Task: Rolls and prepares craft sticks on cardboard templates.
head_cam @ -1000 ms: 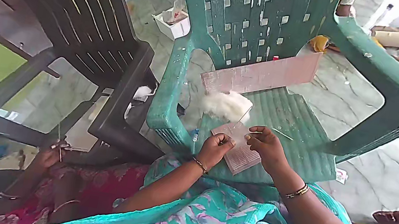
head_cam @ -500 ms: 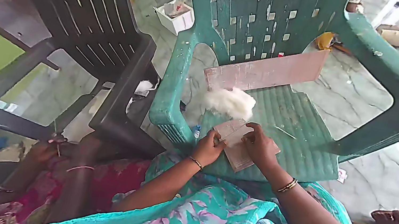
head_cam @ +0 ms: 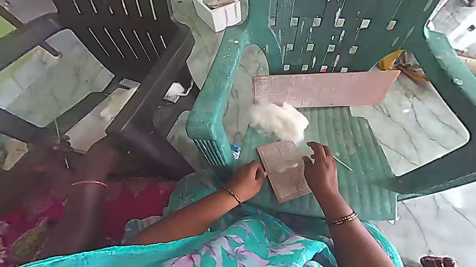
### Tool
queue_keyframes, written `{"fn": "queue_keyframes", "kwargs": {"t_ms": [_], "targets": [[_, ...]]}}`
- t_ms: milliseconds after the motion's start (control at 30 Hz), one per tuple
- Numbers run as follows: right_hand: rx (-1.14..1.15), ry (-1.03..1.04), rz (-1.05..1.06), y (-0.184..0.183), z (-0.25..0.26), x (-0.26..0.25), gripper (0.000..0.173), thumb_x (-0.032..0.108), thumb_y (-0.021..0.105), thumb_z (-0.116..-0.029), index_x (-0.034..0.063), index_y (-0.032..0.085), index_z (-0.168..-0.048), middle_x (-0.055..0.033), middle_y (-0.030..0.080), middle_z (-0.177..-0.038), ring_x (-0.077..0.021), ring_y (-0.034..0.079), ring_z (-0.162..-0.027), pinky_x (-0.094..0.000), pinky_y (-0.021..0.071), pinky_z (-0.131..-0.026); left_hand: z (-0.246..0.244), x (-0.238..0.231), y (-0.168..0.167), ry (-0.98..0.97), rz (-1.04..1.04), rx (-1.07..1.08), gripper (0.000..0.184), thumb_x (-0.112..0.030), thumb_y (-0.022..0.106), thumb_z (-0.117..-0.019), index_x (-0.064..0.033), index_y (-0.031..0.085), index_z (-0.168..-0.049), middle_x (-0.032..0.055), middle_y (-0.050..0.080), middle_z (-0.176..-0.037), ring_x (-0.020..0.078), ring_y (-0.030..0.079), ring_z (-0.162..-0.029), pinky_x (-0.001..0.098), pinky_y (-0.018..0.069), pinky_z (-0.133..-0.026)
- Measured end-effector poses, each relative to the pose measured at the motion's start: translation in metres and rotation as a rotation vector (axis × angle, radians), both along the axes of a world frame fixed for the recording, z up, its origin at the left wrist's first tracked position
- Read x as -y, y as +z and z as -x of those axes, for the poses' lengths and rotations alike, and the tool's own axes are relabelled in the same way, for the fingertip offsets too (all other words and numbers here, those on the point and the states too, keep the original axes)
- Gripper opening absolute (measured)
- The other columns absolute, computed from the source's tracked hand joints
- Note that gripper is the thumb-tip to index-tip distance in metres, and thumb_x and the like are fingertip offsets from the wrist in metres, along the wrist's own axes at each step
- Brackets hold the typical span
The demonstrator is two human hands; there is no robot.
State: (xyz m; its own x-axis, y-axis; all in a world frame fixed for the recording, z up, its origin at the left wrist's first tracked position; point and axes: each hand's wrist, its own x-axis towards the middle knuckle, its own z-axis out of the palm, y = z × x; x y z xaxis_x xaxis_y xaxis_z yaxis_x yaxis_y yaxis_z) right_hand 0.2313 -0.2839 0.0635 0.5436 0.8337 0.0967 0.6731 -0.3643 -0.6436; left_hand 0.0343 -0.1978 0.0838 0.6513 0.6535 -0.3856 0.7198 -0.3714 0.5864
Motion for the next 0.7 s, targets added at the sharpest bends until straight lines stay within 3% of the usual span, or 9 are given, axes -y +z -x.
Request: {"fn": "queue_keyframes", "kwargs": {"t_ms": [67,133,200,233,300,433,533,633,700], "targets": [[0.080,0.106,0.025,-0.002,-0.003,-0.007,0.031,0.002,0.059,-0.0991,0.0014,0.065,-0.130,-0.0242,0.061,-0.133,-0.0431,0.059,-0.125,-0.0583,0.0484,-0.102,-0.001,0.001,0.001,-0.001,-0.018,-0.025,0.036,-0.022,0.045,-0.1102,0.0059,0.060,-0.126,0.0243,0.066,-0.118,0.0337,0.065,-0.114,0.0481,0.0491,-0.103],[0.165,0.310,0.085,-0.008,-0.002,-0.016,0.035,0.004,0.055,-0.1011,0.0041,0.062,-0.135,-0.0194,0.059,-0.142,-0.0390,0.053,-0.136,-0.0577,0.0427,-0.111,-0.003,0.001,0.002,-0.005,-0.033,-0.050,0.036,-0.022,0.044,-0.1102,0.0058,0.059,-0.128,0.0246,0.065,-0.123,0.0334,0.063,-0.119,0.0473,0.0475,-0.106],[0.239,0.510,0.269,-0.009,0.002,-0.022,0.049,0.024,0.046,-0.1086,0.0100,0.044,-0.155,-0.0111,0.038,-0.164,-0.0305,0.028,-0.155,-0.0591,0.0198,-0.124,-0.005,0.001,0.003,-0.009,-0.042,-0.066,0.036,-0.021,0.043,-0.1104,0.0062,0.059,-0.129,0.0247,0.064,-0.125,0.0336,0.062,-0.122,0.0473,0.0464,-0.108],[0.274,0.565,0.359,-0.009,0.005,-0.022,0.057,0.036,0.041,-0.1102,0.0106,0.034,-0.161,-0.0090,0.027,-0.169,-0.0273,0.019,-0.159,-0.0602,0.0110,-0.125,-0.005,0.001,0.003,-0.014,-0.044,-0.070,0.036,-0.021,0.043,-0.1105,0.0063,0.058,-0.129,0.0248,0.064,-0.125,0.0337,0.062,-0.123,0.0474,0.0460,-0.108],[0.295,0.625,0.482,-0.005,0.011,-0.017,0.069,0.050,0.036,-0.1084,0.0096,0.024,-0.164,-0.0069,0.017,-0.173,-0.0243,0.010,-0.160,-0.0617,0.0016,-0.125,-0.004,0.000,0.003,-0.024,-0.035,-0.069,0.036,-0.021,0.044,-0.1102,0.0060,0.059,-0.128,0.0243,0.064,-0.125,0.0334,0.062,-0.123,0.0470,0.0461,-0.108],[0.309,0.719,0.605,0.007,0.011,0.019,0.078,0.056,0.037,-0.1066,0.0100,0.016,-0.166,-0.0085,0.011,-0.174,-0.0239,0.006,-0.161,-0.0613,-0.0024,-0.125,0.002,0.004,0.004,-0.096,0.028,-0.088,0.035,-0.023,0.047,-0.1094,0.0048,0.061,-0.126,0.0230,0.066,-0.123,0.0333,0.064,-0.119,0.0495,0.0478,-0.105],[0.297,0.761,0.660,0.017,0.008,0.052,0.078,0.052,0.042,-0.1066,0.0099,0.014,-0.166,-0.0094,0.010,-0.174,-0.0254,0.006,-0.161,-0.0629,-0.0027,-0.124,0.004,0.010,0.007,-0.174,0.062,-0.081,0.035,-0.023,0.047,-0.1093,0.0050,0.061,-0.125,0.0230,0.067,-0.117,0.0338,0.065,-0.112,0.0503,0.0491,-0.101],[0.314,0.803,0.650,0.020,0.004,0.079,0.074,0.047,0.044,-0.1068,0.0086,0.019,-0.165,-0.0096,0.014,-0.173,-0.0265,0.011,-0.160,-0.0663,0.0003,-0.123,0.006,0.015,0.006,-0.219,0.091,-0.052,0.033,-0.021,0.047,-0.1089,0.0055,0.061,-0.122,0.0234,0.067,-0.114,0.0342,0.065,-0.110,0.0504,0.0492,-0.100],[0.335,0.802,0.549,0.020,-0.004,0.092,0.068,0.044,0.046,-0.1062,0.0071,0.031,-0.161,-0.0103,0.026,-0.170,-0.0280,0.022,-0.158,-0.0689,0.0054,-0.122,0.007,0.015,0.005,-0.212,0.088,-0.009,0.032,-0.019,0.046,-0.1090,0.0062,0.061,-0.123,0.0237,0.066,-0.115,0.0336,0.065,-0.111,0.0487,0.0489,-0.101]]}}
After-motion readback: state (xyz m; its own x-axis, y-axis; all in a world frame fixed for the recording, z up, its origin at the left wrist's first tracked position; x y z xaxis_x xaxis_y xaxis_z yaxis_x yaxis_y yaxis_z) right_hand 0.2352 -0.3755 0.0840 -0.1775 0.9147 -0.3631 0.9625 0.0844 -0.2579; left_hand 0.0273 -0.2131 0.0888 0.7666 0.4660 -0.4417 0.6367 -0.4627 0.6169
